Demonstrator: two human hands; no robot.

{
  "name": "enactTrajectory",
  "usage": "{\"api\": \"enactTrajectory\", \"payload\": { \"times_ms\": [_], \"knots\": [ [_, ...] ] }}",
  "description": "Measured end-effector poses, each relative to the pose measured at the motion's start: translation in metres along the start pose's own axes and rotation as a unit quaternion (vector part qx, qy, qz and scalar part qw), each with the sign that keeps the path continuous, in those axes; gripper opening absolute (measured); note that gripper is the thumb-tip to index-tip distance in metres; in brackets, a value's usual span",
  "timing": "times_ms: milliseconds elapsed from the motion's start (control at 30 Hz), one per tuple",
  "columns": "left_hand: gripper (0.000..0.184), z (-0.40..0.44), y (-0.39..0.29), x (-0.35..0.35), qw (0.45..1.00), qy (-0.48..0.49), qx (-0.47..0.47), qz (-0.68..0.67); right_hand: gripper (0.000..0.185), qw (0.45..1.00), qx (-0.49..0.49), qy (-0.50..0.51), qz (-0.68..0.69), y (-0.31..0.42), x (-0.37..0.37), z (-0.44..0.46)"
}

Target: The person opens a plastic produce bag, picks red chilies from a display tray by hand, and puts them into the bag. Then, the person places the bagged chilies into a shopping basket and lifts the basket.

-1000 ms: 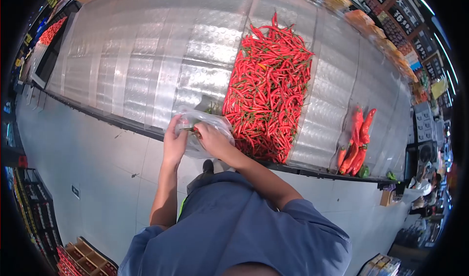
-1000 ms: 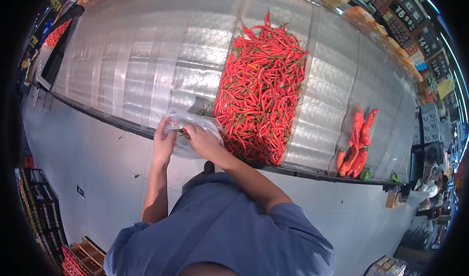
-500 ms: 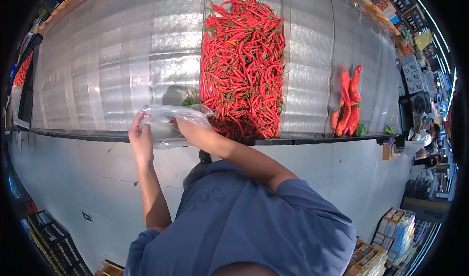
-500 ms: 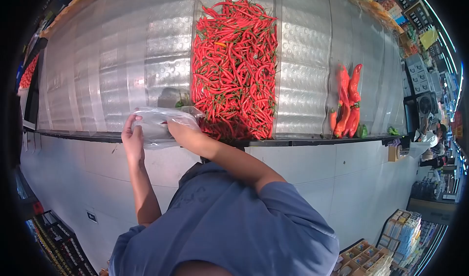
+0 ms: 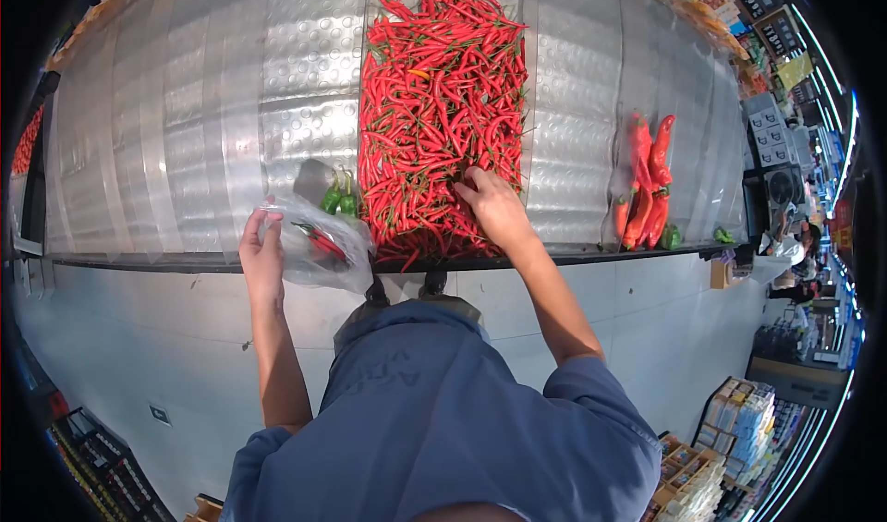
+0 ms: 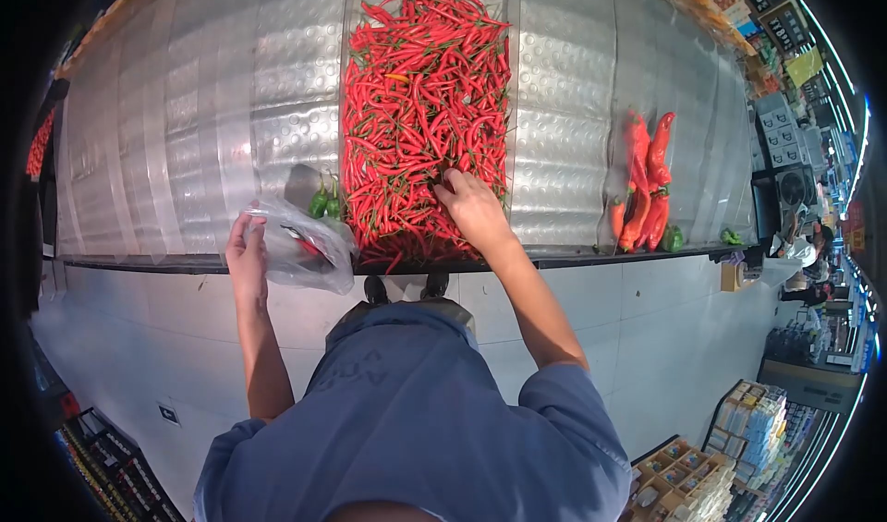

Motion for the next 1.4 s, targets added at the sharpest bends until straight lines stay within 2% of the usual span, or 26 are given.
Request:
{"api": "enactTrajectory", "payload": {
  "times_ms": [133,233,267,300,333,367,400,467,500,567,667,700,767,800,867,900,933,1000,1033,1067,1267,1300,1333,1400],
  "knots": [
    [0.022,0.000,0.002,0.001,1.000,-0.009,-0.009,-0.004,0.029,0.999,-0.036,-0.015,0.015,-0.010,-0.002,-0.008],
    [0.023,0.004,0.009,-0.003,1.000,-0.022,-0.011,0.006,0.022,0.984,0.001,-0.156,0.086,-0.020,-0.014,-0.012],
    [0.023,0.004,0.011,-0.003,0.999,-0.027,-0.009,0.017,0.022,0.984,-0.001,-0.158,0.087,-0.018,-0.013,-0.012],
    [0.023,-0.001,0.008,-0.001,0.999,-0.029,-0.008,0.017,0.019,0.944,0.083,-0.235,0.214,-0.026,-0.017,-0.016],
    [0.025,-0.007,0.003,0.003,0.999,-0.033,-0.009,0.007,0.016,0.877,0.165,-0.305,0.334,-0.037,-0.015,-0.021],
    [0.026,-0.011,0.000,0.006,0.999,-0.038,-0.010,-0.003,0.012,0.803,0.170,-0.387,0.420,-0.045,-0.011,-0.022],
    [0.026,-0.012,0.001,0.005,0.999,-0.040,-0.008,-0.004,0.013,0.685,0.235,-0.436,0.534,-0.054,-0.002,-0.025],
    [0.029,-0.012,0.004,0.007,0.999,-0.033,-0.011,-0.003,0.014,0.490,0.220,-0.449,0.714,-0.060,0.002,-0.023],
    [0.029,-0.012,0.004,0.009,0.999,-0.032,-0.009,-0.003,0.014,0.490,0.218,-0.450,0.714,-0.063,0.002,-0.024],
    [0.029,-0.013,0.004,0.013,0.999,-0.032,0.001,-0.003,0.015,0.428,0.254,-0.445,0.744,-0.063,0.013,-0.025],
    [0.030,-0.023,-0.005,0.024,0.998,-0.054,-0.004,-0.012,0.015,0.405,0.299,-0.454,0.736,-0.059,0.009,-0.021],
    [0.030,-0.023,-0.004,0.024,0.998,-0.057,-0.006,-0.012,0.015,0.404,0.300,-0.450,0.738,-0.062,0.010,-0.025],
    [0.032,-0.021,-0.001,0.023,0.999,-0.044,0.004,-0.008,0.018,0.346,0.256,-0.417,0.801,-0.065,0.013,-0.031],
    [0.032,-0.020,0.002,0.021,0.999,-0.047,0.002,-0.007,0.018,0.344,0.257,-0.414,0.802,-0.064,0.011,-0.031],
    [0.033,-0.019,0.004,0.020,0.999,-0.034,0.012,-0.004,0.020,0.359,0.322,-0.440,0.758,-0.065,0.008,-0.037],
    [0.033,-0.020,0.004,0.020,0.999,-0.036,0.011,-0.003,0.018,0.383,0.280,-0.411,0.778,-0.067,0.011,-0.036],
    [0.033,-0.021,0.003,0.021,0.999,-0.043,0.011,-0.005,0.018,0.383,0.281,-0.409,0.779,-0.070,0.017,-0.039],
    [0.033,-0.022,0.002,0.021,0.999,-0.050,0.010,-0.007,0.016,0.657,0.363,-0.268,0.604,-0.075,0.027,-0.043],
    [0.033,-0.022,0.002,0.021,0.999,-0.047,0.009,-0.004,0.013,0.761,0.312,-0.276,0.498,-0.073,0.023,-0.037],
    [0.033,-0.021,0.002,0.022,0.999,-0.044,0.008,-0.001,0.013,0.761,0.312,-0.275,0.498,-0.071,0.028,-0.038],
    [0.031,-0.022,0.002,0.023,0.999,-0.039,-0.011,-0.008,0.029,0.665,0.323,-0.239,0.629,-0.056,0.043,-0.036],
    [0.031,-0.020,0.004,0.022,0.999,-0.041,-0.013,-0.011,0.038,0.424,0.260,-0.254,0.830,-0.040,0.022,-0.029],
    [0.031,-0.017,0.006,0.019,0.999,-0.046,-0.008,-0.011,0.038,0.424,0.264,-0.250,0.830,-0.026,0.001,-0.024],
    [0.031,-0.016,0.010,0.017,0.999,-0.048,-0.007,-0.011,0.042,0.124,0.228,-0.367,0.893,-0.005,-0.028,-0.014]
  ]
}}
Point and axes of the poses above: each hand's wrist, its own z-axis towards the middle knuckle, its own x-axis out of the palm, y = z × x, the point moved 6 cm from there along z, towards the middle knuckle, and after that the axes turned 11 degrees about -x, right-handed, at the moved point
